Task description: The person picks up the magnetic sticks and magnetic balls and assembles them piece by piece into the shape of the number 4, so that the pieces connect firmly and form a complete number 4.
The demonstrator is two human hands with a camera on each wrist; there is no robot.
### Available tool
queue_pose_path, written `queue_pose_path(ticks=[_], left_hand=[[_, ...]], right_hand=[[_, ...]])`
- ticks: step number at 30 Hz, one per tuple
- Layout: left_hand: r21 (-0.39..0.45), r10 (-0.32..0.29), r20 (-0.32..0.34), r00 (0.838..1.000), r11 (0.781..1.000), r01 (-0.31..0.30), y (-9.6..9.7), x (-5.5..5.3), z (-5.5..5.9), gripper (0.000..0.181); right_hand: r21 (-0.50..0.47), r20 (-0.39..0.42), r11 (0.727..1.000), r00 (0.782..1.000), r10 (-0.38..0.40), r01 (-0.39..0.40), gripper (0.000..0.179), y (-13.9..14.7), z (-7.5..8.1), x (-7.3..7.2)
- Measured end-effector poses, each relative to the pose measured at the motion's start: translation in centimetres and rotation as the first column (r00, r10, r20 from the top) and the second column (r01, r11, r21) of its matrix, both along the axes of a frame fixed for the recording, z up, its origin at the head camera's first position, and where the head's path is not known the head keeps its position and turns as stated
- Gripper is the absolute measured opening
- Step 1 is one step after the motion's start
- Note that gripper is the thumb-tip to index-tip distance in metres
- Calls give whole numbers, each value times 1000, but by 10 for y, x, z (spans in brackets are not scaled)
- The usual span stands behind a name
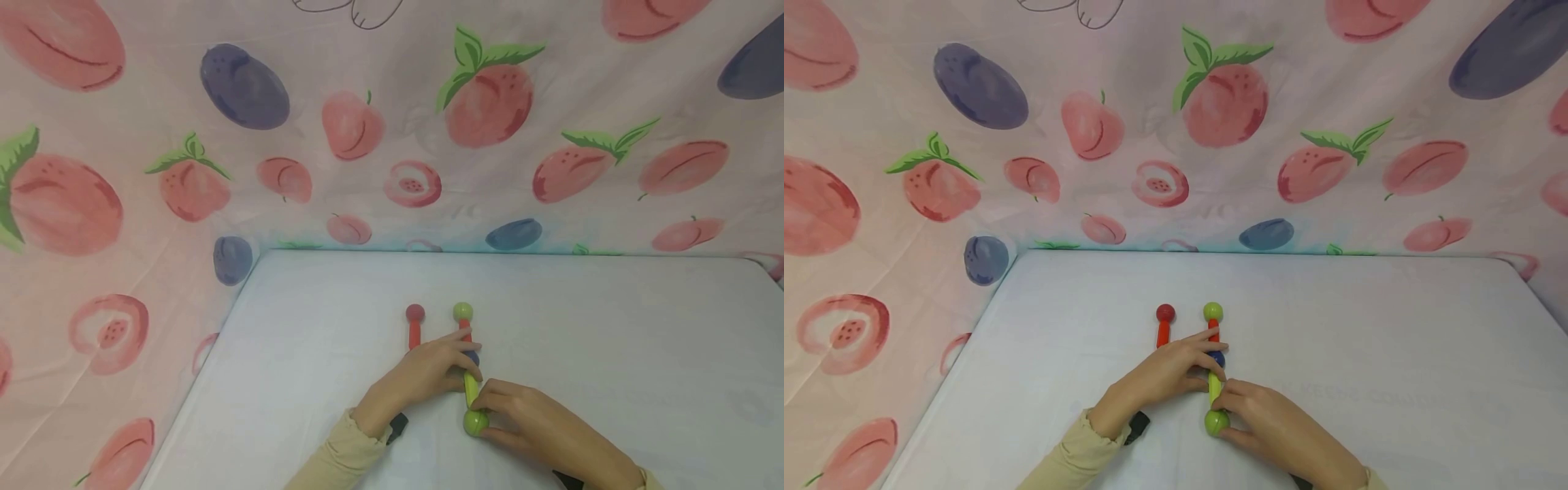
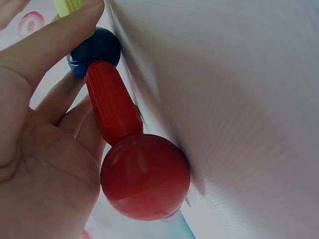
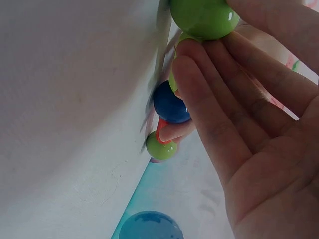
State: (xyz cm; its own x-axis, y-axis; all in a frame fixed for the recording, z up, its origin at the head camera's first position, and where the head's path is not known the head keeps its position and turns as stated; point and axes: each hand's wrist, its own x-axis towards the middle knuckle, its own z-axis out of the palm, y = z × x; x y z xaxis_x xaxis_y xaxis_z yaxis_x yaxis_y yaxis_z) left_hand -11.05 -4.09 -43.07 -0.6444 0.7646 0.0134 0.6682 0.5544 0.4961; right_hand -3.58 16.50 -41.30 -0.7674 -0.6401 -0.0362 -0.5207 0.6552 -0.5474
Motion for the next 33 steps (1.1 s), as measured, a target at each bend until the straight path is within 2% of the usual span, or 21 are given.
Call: queue_pose_path(ticks=[7, 14, 19, 23, 26, 30, 33], left_hand=[[-14, -23, -17, 1000, 1000, 23, 0, -1, 2, 21], [-22, -43, 8, 999, 999, 43, -2, -2, 8, 27], [7, -47, -8, 999, 999, 47, -5, -3, 16, 30], [28, -8, -45, 999, 1000, 10, -9, -1, 24, 32], [30, 39, -79, 996, 999, -37, -13, 1, 30, 36], [6, 103, -136, 985, 995, -103, -18, 4, 37, 44], [-9, 154, -167, 974, 987, -158, -22, 7, 39, 52]], right_hand=[[13, -6, 1000, 1000, -6, 7, 20, 0, 0, 0], [0, -25, 1000, 1000, 0, 0, 19, 1, 0, -1], [-20, -91, 1000, 996, -12, 10, 26, 2, 2, -1], [-26, -220, 999, 975, -27, 22, 37, 2, 3, -2], [-6, -268, 998, 962, -60, 61, 46, 2, 6, -3], [40, -224, 989, 966, -133, 145, 59, 0, 13, -4], [49, -226, 981, 959, -173, 189, 68, -1, 15, -4]])
